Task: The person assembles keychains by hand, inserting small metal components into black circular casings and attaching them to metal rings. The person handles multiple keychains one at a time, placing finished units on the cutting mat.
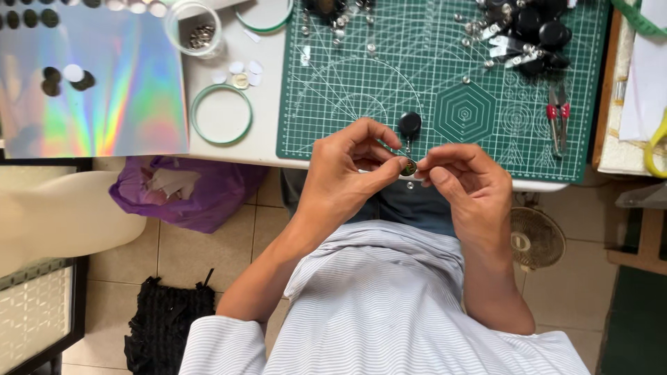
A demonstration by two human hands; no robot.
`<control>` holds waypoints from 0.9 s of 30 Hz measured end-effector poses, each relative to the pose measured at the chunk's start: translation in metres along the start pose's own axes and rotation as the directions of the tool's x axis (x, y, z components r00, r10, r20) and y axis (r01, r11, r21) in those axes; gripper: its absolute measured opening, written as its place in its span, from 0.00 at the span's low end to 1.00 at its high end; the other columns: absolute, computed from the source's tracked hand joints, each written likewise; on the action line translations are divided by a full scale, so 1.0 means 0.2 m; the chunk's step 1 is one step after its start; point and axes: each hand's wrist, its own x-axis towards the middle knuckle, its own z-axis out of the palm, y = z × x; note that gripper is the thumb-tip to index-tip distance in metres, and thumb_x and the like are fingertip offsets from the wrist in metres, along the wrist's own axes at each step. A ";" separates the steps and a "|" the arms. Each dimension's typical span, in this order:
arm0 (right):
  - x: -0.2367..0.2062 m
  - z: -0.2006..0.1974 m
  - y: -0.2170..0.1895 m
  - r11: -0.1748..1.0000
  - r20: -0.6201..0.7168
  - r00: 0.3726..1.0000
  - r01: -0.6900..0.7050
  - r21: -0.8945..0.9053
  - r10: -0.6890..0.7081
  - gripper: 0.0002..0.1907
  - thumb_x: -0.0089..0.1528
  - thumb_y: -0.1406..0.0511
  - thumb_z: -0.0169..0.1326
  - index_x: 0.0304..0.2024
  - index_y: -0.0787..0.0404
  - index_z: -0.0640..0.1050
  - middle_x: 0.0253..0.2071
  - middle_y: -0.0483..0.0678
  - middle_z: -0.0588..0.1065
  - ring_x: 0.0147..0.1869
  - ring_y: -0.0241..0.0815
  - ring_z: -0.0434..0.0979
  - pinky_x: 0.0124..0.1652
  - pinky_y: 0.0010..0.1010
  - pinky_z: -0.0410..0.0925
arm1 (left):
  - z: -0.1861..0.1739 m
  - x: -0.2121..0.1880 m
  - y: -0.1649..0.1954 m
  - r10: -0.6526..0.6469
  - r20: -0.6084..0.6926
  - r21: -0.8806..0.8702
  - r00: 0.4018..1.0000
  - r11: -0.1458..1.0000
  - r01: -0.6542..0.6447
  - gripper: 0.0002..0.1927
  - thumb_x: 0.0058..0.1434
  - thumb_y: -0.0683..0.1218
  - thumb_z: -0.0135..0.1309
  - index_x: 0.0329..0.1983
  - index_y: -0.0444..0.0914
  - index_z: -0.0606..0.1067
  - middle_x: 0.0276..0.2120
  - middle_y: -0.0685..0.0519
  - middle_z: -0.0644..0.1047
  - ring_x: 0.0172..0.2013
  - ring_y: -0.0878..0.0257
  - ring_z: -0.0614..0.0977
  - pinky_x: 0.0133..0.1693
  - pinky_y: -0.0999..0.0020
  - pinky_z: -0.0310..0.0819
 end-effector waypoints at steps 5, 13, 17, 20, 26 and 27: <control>0.00 0.00 0.01 0.998 0.031 0.998 -0.048 0.038 0.047 0.15 0.67 0.74 0.57 0.57 0.68 0.75 0.46 0.51 0.79 0.50 0.37 0.81 0.52 0.29 0.77 | 0.01 0.00 0.00 0.020 0.031 0.046 0.999 0.999 -0.022 0.06 0.61 0.37 0.61 0.41 0.32 0.77 0.31 0.54 0.82 0.33 0.72 0.84 0.36 0.78 0.80; 0.01 -0.01 0.07 0.998 0.043 0.999 -0.028 0.062 0.025 0.18 0.65 0.76 0.59 0.58 0.67 0.74 0.45 0.50 0.78 0.49 0.37 0.81 0.51 0.30 0.79 | 0.02 0.00 0.00 0.020 0.024 0.069 0.999 0.997 -0.022 0.06 0.61 0.38 0.61 0.40 0.33 0.78 0.32 0.53 0.82 0.35 0.70 0.85 0.39 0.76 0.83; 0.02 -0.01 0.08 0.999 0.027 0.999 -0.024 0.041 0.023 0.19 0.65 0.76 0.60 0.57 0.66 0.73 0.43 0.51 0.79 0.46 0.37 0.82 0.49 0.30 0.79 | 0.02 0.00 -0.01 0.058 0.024 0.090 0.998 0.994 -0.060 0.06 0.62 0.39 0.62 0.41 0.34 0.79 0.34 0.53 0.83 0.36 0.68 0.86 0.41 0.75 0.85; 0.02 -0.01 0.09 0.999 -0.006 1.000 -0.019 0.041 0.019 0.19 0.65 0.75 0.60 0.57 0.66 0.72 0.41 0.50 0.78 0.45 0.37 0.82 0.48 0.30 0.79 | 0.03 -0.01 -0.03 0.112 0.002 0.139 0.994 0.984 -0.112 0.06 0.63 0.40 0.62 0.43 0.35 0.80 0.35 0.53 0.84 0.37 0.68 0.87 0.42 0.75 0.85; 0.01 -0.01 0.10 0.999 -0.074 0.997 0.004 0.047 -0.001 0.24 0.65 0.75 0.61 0.61 0.64 0.69 0.39 0.48 0.76 0.42 0.34 0.78 0.47 0.24 0.75 | 0.06 -0.05 -0.07 0.347 -0.166 0.384 0.923 0.885 -0.263 0.07 0.65 0.39 0.62 0.45 0.36 0.80 0.39 0.52 0.83 0.40 0.62 0.86 0.43 0.69 0.81; 0.00 -0.01 0.10 0.999 -0.086 0.996 0.003 0.051 0.002 0.24 0.65 0.75 0.61 0.62 0.64 0.68 0.39 0.48 0.76 0.42 0.34 0.78 0.47 0.23 0.74 | 0.06 -0.06 -0.08 0.453 -0.185 0.502 0.872 0.807 -0.312 0.07 0.65 0.38 0.63 0.46 0.37 0.80 0.40 0.51 0.83 0.41 0.60 0.85 0.43 0.67 0.80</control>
